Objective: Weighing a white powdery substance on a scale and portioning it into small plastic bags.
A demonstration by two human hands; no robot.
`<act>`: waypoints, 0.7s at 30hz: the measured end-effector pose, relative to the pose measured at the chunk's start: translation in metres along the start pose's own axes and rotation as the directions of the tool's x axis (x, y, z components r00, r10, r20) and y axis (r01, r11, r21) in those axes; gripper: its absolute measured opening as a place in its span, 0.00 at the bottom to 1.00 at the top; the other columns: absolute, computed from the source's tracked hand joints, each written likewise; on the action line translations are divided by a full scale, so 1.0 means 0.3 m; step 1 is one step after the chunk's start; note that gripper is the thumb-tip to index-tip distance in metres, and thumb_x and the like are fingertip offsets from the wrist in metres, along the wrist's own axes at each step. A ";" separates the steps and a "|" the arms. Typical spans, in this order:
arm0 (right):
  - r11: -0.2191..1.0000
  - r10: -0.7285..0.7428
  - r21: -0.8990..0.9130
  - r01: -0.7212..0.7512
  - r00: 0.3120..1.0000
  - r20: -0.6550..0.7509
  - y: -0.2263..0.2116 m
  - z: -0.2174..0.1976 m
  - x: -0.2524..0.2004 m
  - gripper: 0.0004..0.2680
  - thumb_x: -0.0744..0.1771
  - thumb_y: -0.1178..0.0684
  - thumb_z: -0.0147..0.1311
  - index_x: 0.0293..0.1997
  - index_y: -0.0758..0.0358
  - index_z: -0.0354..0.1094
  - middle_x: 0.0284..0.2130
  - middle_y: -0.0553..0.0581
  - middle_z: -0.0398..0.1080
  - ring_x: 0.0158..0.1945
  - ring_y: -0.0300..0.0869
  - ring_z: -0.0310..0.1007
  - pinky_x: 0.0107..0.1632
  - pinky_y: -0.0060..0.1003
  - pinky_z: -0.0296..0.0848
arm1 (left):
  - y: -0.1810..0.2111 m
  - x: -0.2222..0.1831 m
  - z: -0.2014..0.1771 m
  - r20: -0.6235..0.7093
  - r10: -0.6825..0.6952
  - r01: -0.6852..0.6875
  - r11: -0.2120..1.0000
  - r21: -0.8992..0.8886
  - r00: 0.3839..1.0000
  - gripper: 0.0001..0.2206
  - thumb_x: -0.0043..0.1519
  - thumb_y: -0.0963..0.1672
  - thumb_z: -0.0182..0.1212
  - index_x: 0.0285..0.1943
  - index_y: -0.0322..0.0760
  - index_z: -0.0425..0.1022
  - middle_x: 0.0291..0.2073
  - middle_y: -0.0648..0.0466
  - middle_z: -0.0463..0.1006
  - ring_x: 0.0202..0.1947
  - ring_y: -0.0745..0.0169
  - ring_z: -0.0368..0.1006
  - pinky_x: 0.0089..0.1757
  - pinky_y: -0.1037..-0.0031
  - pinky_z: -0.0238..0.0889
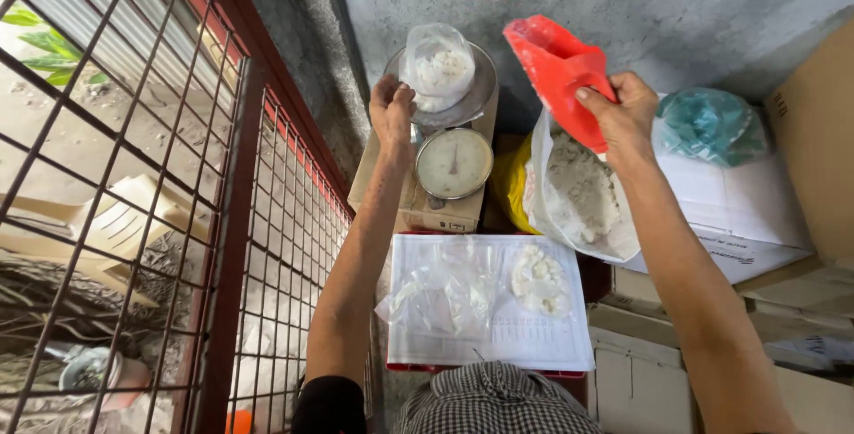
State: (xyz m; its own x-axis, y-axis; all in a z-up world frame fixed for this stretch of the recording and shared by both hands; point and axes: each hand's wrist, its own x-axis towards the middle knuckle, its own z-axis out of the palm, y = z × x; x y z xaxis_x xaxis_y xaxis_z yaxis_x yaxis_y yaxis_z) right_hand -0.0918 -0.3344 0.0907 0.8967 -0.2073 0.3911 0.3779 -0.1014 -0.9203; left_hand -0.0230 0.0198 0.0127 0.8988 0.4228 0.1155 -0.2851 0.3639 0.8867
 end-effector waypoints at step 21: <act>0.858 0.228 -0.436 -0.271 0.962 -0.150 0.835 -0.415 -0.215 0.13 0.62 0.54 0.70 0.44 0.71 0.73 0.37 0.59 0.76 0.39 0.43 0.74 0.44 0.39 0.73 | -0.051 -0.369 0.036 -0.096 -0.054 0.061 0.996 0.072 0.994 0.15 0.61 0.37 0.55 0.58 0.35 0.71 0.43 0.55 0.78 0.37 0.68 0.73 0.37 0.75 0.67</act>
State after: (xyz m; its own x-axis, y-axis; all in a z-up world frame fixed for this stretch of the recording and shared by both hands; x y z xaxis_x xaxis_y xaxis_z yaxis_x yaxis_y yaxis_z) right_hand -0.0837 -0.4675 -0.1635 0.9145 -0.3681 0.1682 -0.0194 -0.4549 -0.8903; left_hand -0.1146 -0.0415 -0.0089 0.8768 0.4803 0.0242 -0.2053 0.3282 0.9220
